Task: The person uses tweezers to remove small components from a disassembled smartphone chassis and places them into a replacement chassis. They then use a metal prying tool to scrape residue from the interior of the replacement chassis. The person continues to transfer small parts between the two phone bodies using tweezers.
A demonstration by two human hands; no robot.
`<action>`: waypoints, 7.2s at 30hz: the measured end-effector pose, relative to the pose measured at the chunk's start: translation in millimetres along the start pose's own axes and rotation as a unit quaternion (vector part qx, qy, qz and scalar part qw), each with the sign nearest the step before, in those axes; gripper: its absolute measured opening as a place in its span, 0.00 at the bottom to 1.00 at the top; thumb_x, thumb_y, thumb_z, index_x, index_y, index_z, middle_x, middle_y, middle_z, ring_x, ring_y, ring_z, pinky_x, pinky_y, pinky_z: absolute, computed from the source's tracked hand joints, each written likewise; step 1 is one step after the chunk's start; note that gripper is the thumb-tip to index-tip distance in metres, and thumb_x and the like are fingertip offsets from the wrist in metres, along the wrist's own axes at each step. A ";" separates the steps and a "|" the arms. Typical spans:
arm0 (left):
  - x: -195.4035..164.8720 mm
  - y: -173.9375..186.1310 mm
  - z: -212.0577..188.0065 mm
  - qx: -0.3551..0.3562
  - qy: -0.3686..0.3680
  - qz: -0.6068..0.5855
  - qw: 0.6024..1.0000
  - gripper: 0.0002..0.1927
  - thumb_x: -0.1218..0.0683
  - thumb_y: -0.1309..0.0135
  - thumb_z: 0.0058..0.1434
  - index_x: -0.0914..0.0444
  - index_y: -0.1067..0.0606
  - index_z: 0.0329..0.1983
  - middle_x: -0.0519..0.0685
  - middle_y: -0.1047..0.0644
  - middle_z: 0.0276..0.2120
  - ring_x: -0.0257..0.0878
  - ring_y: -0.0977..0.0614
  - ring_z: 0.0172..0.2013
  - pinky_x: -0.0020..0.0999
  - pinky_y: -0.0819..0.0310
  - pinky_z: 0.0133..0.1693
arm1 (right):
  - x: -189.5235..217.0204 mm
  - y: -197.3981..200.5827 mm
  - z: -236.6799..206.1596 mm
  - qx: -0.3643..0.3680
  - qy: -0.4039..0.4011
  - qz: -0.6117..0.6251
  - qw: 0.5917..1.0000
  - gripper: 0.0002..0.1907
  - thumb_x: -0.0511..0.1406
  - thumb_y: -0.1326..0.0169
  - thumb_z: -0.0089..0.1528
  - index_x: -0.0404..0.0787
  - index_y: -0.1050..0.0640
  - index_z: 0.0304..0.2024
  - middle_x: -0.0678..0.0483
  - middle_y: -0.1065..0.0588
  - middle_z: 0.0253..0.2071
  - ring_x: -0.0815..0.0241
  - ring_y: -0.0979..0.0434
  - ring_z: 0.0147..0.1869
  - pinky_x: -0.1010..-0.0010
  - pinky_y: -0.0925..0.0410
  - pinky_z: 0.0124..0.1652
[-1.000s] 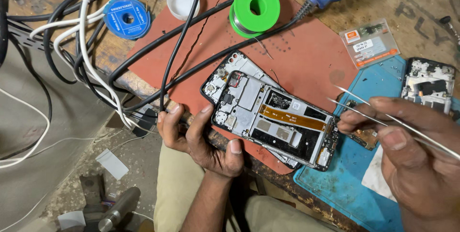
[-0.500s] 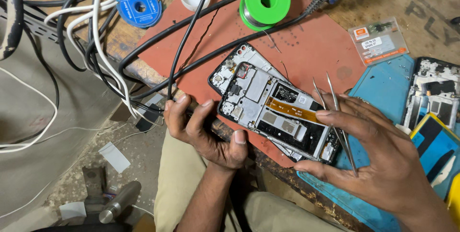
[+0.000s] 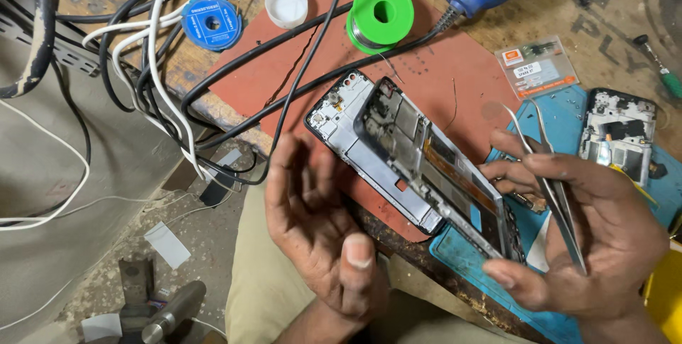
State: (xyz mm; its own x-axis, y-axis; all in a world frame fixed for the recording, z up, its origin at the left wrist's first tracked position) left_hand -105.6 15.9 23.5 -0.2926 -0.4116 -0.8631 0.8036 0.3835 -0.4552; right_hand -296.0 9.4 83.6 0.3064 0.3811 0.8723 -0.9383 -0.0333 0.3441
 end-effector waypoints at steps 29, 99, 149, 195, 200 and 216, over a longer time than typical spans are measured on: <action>2.4 15.4 30.4 0.359 0.641 -0.398 0.550 0.36 0.40 0.56 0.81 0.72 0.45 0.75 0.69 0.29 0.51 0.65 0.21 0.48 0.53 0.20 0.45 | -17.8 13.4 -13.2 -0.165 -0.051 0.145 0.974 0.15 0.36 0.46 0.75 0.39 0.32 0.61 0.32 0.27 0.59 0.53 0.19 0.53 0.63 0.23 0.53; -22.4 1.7 21.3 0.144 0.335 -0.440 0.820 0.38 0.52 0.31 0.47 0.52 0.39 0.57 0.53 0.38 0.53 0.68 0.40 0.73 0.73 0.45 0.77 | -17.3 3.1 -26.6 -0.028 -0.201 0.152 0.967 0.10 0.25 0.39 0.57 0.24 0.19 0.40 0.36 0.26 0.52 0.52 0.22 0.53 0.61 0.25 0.57; -28.4 -5.7 22.5 0.075 0.326 -0.445 0.831 0.36 0.55 0.31 0.47 0.56 0.41 0.53 0.53 0.38 0.49 0.67 0.34 0.66 0.77 0.40 0.71 | -11.1 6.1 -18.1 0.024 -0.225 0.057 0.972 0.11 0.26 0.36 0.56 0.25 0.18 0.41 0.34 0.22 0.51 0.49 0.21 0.59 0.60 0.25 0.57; -39.6 8.3 22.1 0.129 0.298 -0.393 0.860 0.37 0.52 0.38 0.59 0.51 0.43 0.68 0.59 0.37 0.60 0.70 0.36 0.70 0.76 0.38 0.70 | -8.6 24.5 -25.7 0.068 0.007 -0.011 0.998 0.20 0.36 0.41 0.70 0.50 0.27 0.64 0.50 0.19 0.44 0.61 0.15 0.52 0.52 0.26 0.64; -37.9 4.5 23.7 0.131 0.303 -0.405 0.853 0.36 0.51 0.37 0.58 0.50 0.42 0.66 0.58 0.37 0.58 0.68 0.38 0.71 0.73 0.40 0.72 | -5.9 25.7 -22.0 0.077 -0.034 0.004 0.996 0.18 0.34 0.42 0.66 0.48 0.25 0.58 0.42 0.23 0.53 0.53 0.18 0.59 0.56 0.23 0.60; -6.9 9.6 12.3 0.124 0.305 -0.536 0.777 0.52 0.30 0.46 0.64 0.63 0.49 0.81 0.58 0.31 0.53 0.67 0.23 0.55 0.67 0.26 0.55 | -19.3 4.9 -23.8 -0.126 -0.040 0.153 0.979 0.13 0.33 0.48 0.76 0.29 0.25 0.58 0.40 0.21 0.47 0.51 0.16 0.48 0.54 0.20 0.51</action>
State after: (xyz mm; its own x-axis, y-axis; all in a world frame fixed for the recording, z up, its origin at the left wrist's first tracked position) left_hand -89.5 12.3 27.8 -0.9936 0.1129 0.0054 -0.0180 -0.1109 -0.9937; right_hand -310.3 23.9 60.2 0.0069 0.3156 0.9489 -0.9948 0.0982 -0.0254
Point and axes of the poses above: each hand's wrist, its own z-axis towards the middle knuckle, its own y-axis out of the back of the hand, x = y × z, the point moved 1 cm from there along z, towards the middle knuckle
